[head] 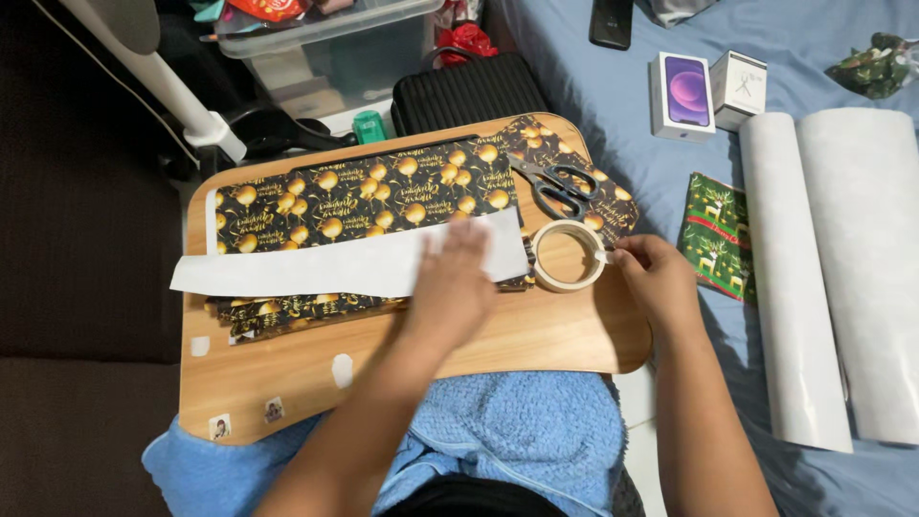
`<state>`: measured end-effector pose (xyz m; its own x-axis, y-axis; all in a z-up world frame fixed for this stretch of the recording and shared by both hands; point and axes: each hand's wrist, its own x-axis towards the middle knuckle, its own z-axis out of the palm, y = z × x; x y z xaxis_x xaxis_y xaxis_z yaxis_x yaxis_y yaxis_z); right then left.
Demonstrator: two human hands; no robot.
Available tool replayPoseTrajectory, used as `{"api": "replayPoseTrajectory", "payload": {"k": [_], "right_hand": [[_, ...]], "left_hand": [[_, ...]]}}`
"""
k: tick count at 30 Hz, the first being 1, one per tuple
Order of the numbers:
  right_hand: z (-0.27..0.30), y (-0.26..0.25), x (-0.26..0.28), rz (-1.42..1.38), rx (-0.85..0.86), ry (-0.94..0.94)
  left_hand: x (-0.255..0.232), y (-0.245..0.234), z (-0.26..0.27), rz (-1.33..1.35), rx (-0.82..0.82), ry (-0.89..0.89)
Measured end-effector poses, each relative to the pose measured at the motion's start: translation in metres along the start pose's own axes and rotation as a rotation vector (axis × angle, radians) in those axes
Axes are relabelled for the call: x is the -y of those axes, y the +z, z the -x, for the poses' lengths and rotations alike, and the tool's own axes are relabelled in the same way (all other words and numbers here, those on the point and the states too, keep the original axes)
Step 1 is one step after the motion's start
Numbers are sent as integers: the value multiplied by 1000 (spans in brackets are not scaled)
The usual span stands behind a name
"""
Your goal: The person wraps a rectangular gift using black and gold patterned wrapping paper. They fold the paper around the item, secure it with clear tape, trim excess paper with scissors, and smooth the edges to complete the wrap.
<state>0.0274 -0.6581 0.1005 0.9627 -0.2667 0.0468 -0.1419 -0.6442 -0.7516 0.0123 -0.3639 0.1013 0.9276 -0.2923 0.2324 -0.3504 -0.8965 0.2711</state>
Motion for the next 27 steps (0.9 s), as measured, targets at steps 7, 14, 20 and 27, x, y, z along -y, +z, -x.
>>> {"api": "replayPoseTrajectory", "payload": {"k": [7, 14, 20, 27], "right_hand": [[3, -1, 2, 45, -2, -49], [5, 8, -9, 82, -41, -212], [2, 12, -21, -61, -166, -137], [6, 34, 33, -613, -63, -264]], "left_hand": [[-49, 9, -4, -26, -70, 150], [-48, 12, -7, -63, -37, 143], [-48, 12, -7, -58, -13, 129], [-21, -3, 4, 290, -197, 174]]}}
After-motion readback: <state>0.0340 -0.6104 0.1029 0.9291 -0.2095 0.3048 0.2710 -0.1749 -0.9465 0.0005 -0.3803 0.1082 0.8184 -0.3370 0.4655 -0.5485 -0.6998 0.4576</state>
